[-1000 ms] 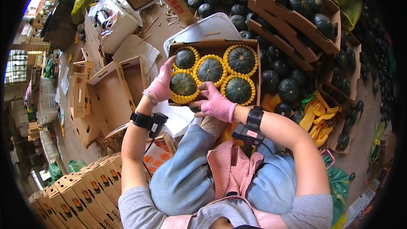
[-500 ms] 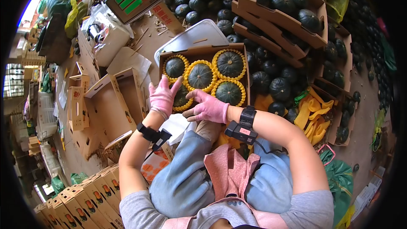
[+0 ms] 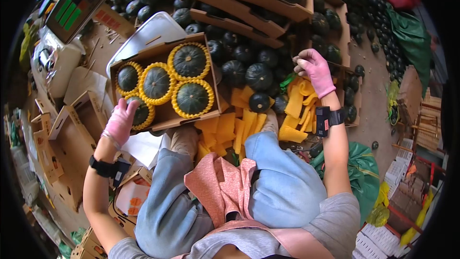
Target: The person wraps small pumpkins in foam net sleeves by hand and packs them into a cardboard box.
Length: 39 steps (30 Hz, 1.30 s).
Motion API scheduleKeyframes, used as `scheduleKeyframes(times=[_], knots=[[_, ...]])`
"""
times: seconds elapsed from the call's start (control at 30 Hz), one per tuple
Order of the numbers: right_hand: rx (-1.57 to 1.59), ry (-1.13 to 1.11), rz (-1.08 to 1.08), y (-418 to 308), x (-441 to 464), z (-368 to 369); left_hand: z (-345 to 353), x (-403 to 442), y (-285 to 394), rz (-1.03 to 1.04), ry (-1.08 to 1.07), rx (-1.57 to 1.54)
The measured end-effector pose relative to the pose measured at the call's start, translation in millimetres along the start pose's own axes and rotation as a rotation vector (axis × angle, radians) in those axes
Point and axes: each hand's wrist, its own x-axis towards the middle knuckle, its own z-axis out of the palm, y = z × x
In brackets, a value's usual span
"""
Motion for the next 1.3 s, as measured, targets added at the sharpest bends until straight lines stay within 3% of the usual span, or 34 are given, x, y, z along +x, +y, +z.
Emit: scheduleKeyframes(times=[0.07,0.13,0.2,0.23,0.3,0.33,0.37,0.47,0.5,0.53,0.6,0.67,0.7,0.83,0.87,0.93,1.0,1.03,1.07,1.13,1.2,1.3], knots=[[-0.052,0.01,0.06,14,-12,-28,-21,0,6,-0.022,-0.128,-0.095],[-0.4,0.076,0.152,40,-18,-51,-52,6,27,-0.114,-0.193,-0.151],[-0.97,0.051,-0.029,65,-25,-64,-35,15,27,-0.187,-0.079,-0.128],[-1.157,-0.143,0.222,51,-32,-54,-20,15,25,-0.162,-0.094,-0.109],[-1.369,-0.499,0.325,57,-42,-32,17,14,26,-0.161,0.032,-0.056],[-1.479,-0.496,0.283,69,-52,-21,18,12,36,-0.248,0.066,-0.062],[-1.477,-0.491,0.375,48,-61,-7,23,9,37,-0.256,0.12,-0.058],[-1.509,-0.405,0.272,96,-61,-6,21,10,46,-0.014,0.153,-0.185],[-1.502,-0.419,0.302,97,-62,-6,-1,14,79,0.113,0.198,-0.331],[-1.487,-0.449,0.274,91,-64,-6,1,18,91,0.19,0.202,-0.195],[-1.478,-0.411,0.189,107,-63,-10,-1,36,100,0.249,-0.111,0.223],[-1.443,-0.384,0.188,92,-70,-11,21,36,103,0.278,0.138,0.109],[-1.429,-0.346,0.16,84,-74,-10,25,39,105,0.256,0.162,0.091],[-0.877,-0.623,0.316,27,-77,-3,23,48,119,0.096,0.241,0.155],[-0.75,-0.671,0.174,11,-75,2,2,51,135,0.116,0.296,0.11],[-0.579,-0.736,-0.154,7,-58,28,-42,53,167,0.164,0.246,-0.279],[-0.482,-0.621,-0.375,-34,-60,68,-56,60,187,0.272,0.192,-0.826],[-0.44,-0.534,-0.435,-41,-60,91,-39,65,179,0.216,0.041,-1.044],[-0.274,-0.487,-0.466,-42,-63,113,-52,60,197,0.152,0.051,-1.294],[-0.175,-0.509,-0.517,-53,-61,137,-42,67,195,0.092,0.287,-1.311],[0.113,-0.535,-0.35,-54,-59,149,-47,61,188,0.022,0.38,-1.326],[0.227,-0.594,-0.282,-54,-50,152,-37,57,168,0.089,0.437,-1.341]])
